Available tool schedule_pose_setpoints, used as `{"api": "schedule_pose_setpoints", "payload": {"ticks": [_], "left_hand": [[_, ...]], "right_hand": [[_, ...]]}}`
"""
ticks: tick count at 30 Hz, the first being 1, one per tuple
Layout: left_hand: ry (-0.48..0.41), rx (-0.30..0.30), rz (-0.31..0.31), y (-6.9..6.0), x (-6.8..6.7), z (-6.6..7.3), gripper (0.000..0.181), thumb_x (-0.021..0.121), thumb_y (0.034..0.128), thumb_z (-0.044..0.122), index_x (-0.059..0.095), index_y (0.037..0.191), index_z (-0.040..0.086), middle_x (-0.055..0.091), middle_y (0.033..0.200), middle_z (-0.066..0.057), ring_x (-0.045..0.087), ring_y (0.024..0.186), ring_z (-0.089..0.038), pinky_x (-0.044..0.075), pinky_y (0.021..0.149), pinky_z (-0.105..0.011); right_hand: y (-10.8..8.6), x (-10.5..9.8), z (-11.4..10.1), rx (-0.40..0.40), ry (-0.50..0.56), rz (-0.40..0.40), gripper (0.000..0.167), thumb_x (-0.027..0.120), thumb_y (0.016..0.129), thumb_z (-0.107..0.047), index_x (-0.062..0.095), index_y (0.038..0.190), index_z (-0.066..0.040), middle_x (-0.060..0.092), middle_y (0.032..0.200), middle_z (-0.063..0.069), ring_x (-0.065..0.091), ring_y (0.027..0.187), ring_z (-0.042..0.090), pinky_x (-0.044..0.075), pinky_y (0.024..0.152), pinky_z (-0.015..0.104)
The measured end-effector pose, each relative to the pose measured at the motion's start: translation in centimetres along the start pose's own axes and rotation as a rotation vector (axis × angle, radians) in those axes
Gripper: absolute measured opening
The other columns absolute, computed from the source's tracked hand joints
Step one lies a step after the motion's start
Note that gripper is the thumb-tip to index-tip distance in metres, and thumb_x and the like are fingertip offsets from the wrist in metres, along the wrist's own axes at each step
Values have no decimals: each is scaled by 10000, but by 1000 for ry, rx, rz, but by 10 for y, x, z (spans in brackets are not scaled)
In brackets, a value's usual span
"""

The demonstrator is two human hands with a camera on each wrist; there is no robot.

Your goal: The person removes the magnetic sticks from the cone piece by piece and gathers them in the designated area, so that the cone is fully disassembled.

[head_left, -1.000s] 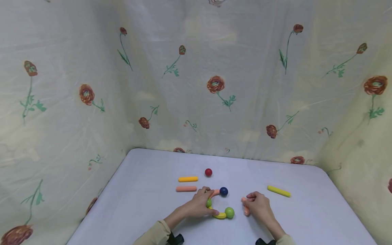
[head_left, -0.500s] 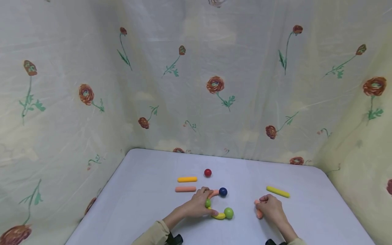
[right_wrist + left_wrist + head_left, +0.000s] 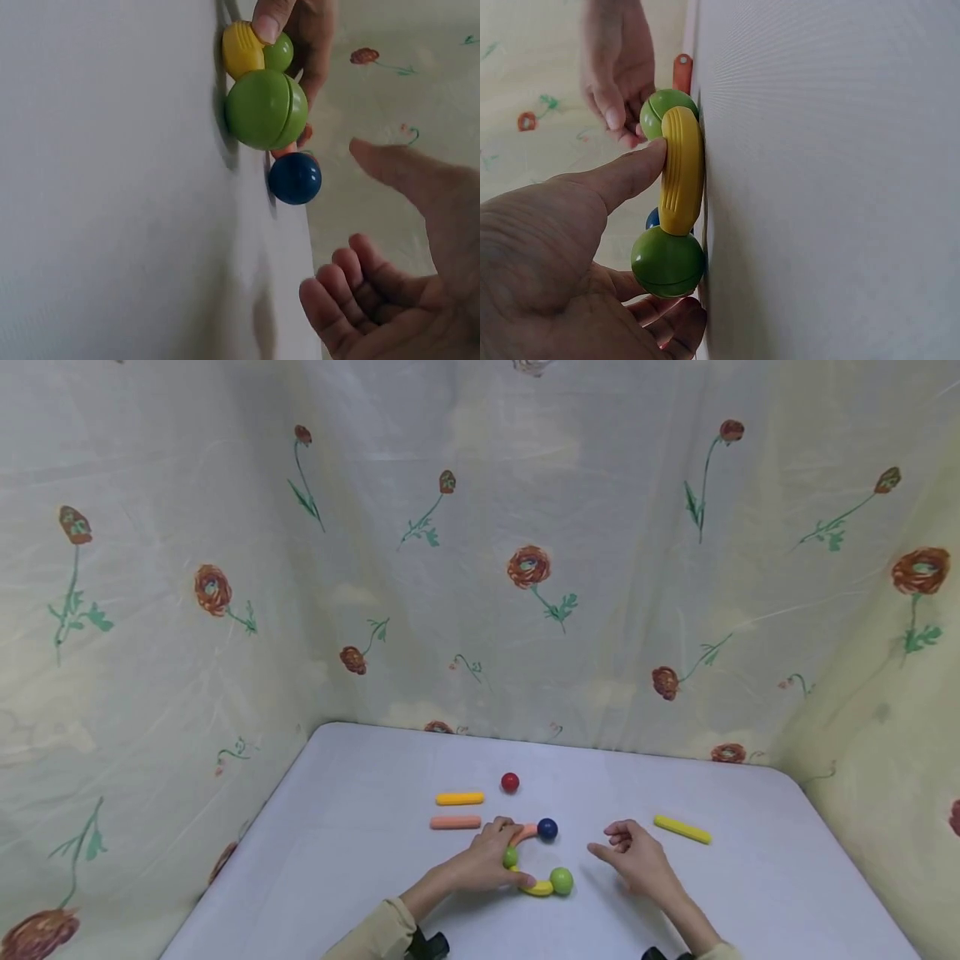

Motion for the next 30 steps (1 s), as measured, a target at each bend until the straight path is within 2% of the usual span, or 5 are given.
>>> {"api": "schedule_pose_setpoints", "payload": {"ticks": [6, 9, 11, 18, 30], "left_hand": [[-6, 13, 2, -1, -1, 0, 878, 736, 755, 584, 398, 1461, 186, 375, 1457, -46, 408, 1283, -237, 409, 1046, -479], [-5, 11, 1, 0, 0, -1, 878, 735, 753, 587, 398, 1461, 192, 379, 1454, -48, 417, 1277, -239, 413, 1040, -473], [-9, 10, -2, 0, 1, -2, 873, 738, 752, 584, 401, 1459, 198, 383, 1447, -44, 425, 1264, -235, 420, 1032, -470], [-3, -5, -4, 1, 2, -3, 866, 745, 743, 584, 408, 1451, 216, 384, 1445, -38, 441, 1236, -234, 435, 1011, -470], [37, 4, 11, 1, 1, 1, 862, 730, 751, 597, 416, 1452, 205, 383, 1458, -44, 463, 1202, -251, 436, 997, -460]], "right_hand": [[-5, 35, -18, -136, 110, -305, 521, 811, 772, -291, 561, 1136, -14, 588, 1008, 81, 540, 873, 148, 474, 698, 204], [-7, 46, -22, -197, 141, -422, 527, 807, 778, -269, 550, 1151, 1, 588, 1024, 90, 544, 901, 164, 483, 730, 201], [-6, 52, -22, -220, 129, -470, 515, 810, 773, -273, 558, 1138, -10, 587, 999, 68, 535, 885, 159, 477, 717, 198], [-9, 56, -25, -253, 104, -506, 415, 814, 762, -238, 599, 1056, -39, 582, 900, 29, 508, 797, 138, 436, 643, 197], [-11, 52, -27, -309, 58, -586, 351, 743, 772, -131, 625, 1095, -59, 626, 1038, 14, 545, 891, 132, 471, 756, 191]]}}
Point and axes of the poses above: each hand's wrist, its own y-axis towards the middle knuckle, its own x-axis out of the palm, z = x × y, the point moved 6 cm from there along y, towards the middle knuckle
